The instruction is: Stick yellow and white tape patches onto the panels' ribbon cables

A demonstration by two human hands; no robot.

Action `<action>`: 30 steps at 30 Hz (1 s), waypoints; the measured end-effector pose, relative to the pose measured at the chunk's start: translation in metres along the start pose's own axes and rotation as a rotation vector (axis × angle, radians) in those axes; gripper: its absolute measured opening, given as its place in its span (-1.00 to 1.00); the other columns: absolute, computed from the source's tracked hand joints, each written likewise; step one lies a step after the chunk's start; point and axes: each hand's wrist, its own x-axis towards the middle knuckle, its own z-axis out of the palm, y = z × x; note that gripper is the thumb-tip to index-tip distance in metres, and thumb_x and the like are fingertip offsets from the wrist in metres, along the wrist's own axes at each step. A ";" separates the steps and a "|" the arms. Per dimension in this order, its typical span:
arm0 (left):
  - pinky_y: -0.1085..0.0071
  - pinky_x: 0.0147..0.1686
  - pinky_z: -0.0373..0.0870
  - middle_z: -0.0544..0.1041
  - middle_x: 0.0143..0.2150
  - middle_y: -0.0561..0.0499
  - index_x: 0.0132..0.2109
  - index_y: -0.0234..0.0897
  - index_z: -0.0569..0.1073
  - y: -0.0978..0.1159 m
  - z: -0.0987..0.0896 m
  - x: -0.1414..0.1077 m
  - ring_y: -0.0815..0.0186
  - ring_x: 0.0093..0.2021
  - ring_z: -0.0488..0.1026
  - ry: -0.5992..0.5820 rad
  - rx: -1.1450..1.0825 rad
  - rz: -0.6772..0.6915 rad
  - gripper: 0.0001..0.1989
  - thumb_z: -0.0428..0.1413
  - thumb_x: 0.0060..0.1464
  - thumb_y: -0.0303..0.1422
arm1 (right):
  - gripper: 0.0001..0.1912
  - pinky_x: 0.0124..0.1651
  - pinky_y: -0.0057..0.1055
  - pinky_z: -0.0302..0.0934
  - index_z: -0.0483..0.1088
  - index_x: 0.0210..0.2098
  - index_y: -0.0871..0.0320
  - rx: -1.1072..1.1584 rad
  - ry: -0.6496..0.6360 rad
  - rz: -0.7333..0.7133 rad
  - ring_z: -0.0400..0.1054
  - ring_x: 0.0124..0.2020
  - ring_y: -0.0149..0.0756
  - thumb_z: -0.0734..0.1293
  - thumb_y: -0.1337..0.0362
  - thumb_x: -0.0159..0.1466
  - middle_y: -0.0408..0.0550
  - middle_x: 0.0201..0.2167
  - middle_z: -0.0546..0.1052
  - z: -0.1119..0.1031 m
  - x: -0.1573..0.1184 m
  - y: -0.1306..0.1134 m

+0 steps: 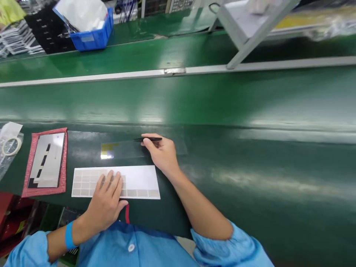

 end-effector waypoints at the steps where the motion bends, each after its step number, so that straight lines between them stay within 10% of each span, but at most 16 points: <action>1: -0.27 0.39 0.21 0.29 0.50 -0.40 0.44 -0.60 0.28 0.008 0.003 0.003 -0.34 0.49 0.22 -0.004 0.026 -0.008 -0.30 -0.01 0.47 -0.05 | -0.52 -0.02 -0.20 0.55 0.62 -0.12 0.15 0.017 0.004 -0.005 0.63 -0.23 -0.14 0.52 -0.13 0.22 0.00 -0.23 0.67 -0.001 0.001 0.001; 7: -0.18 0.34 0.30 0.44 0.41 -0.32 0.35 -0.51 0.42 0.025 -0.001 0.039 -0.20 0.41 0.35 0.114 -0.028 0.026 -0.43 0.04 0.46 -0.11 | -0.45 -0.16 -0.28 0.59 0.59 -0.15 0.12 0.107 -0.004 -0.028 0.62 -0.31 -0.19 0.58 -0.23 0.19 -0.04 -0.32 0.65 -0.010 0.001 0.001; 16: 0.07 0.11 0.42 0.51 0.19 -0.28 0.26 -0.36 0.52 -0.072 -0.005 0.103 -0.04 0.16 0.40 0.249 -0.195 -0.231 -0.62 0.10 0.42 -0.30 | -0.37 -0.33 -0.47 0.54 0.46 -0.23 0.14 0.108 -0.198 -0.032 0.62 -0.24 -0.21 0.59 -0.30 0.18 0.01 -0.25 0.65 0.027 0.030 -0.014; 30: 0.07 0.10 0.39 0.46 0.12 -0.26 0.21 -0.36 0.55 -0.073 0.000 0.103 -0.01 0.09 0.33 0.247 -0.329 -0.267 -0.63 0.18 0.36 -0.30 | -0.47 -0.41 -0.54 0.53 0.40 -0.26 0.14 0.149 -0.145 -0.031 0.61 -0.36 -0.28 0.63 -0.12 0.22 -0.06 -0.35 0.65 0.042 0.029 -0.005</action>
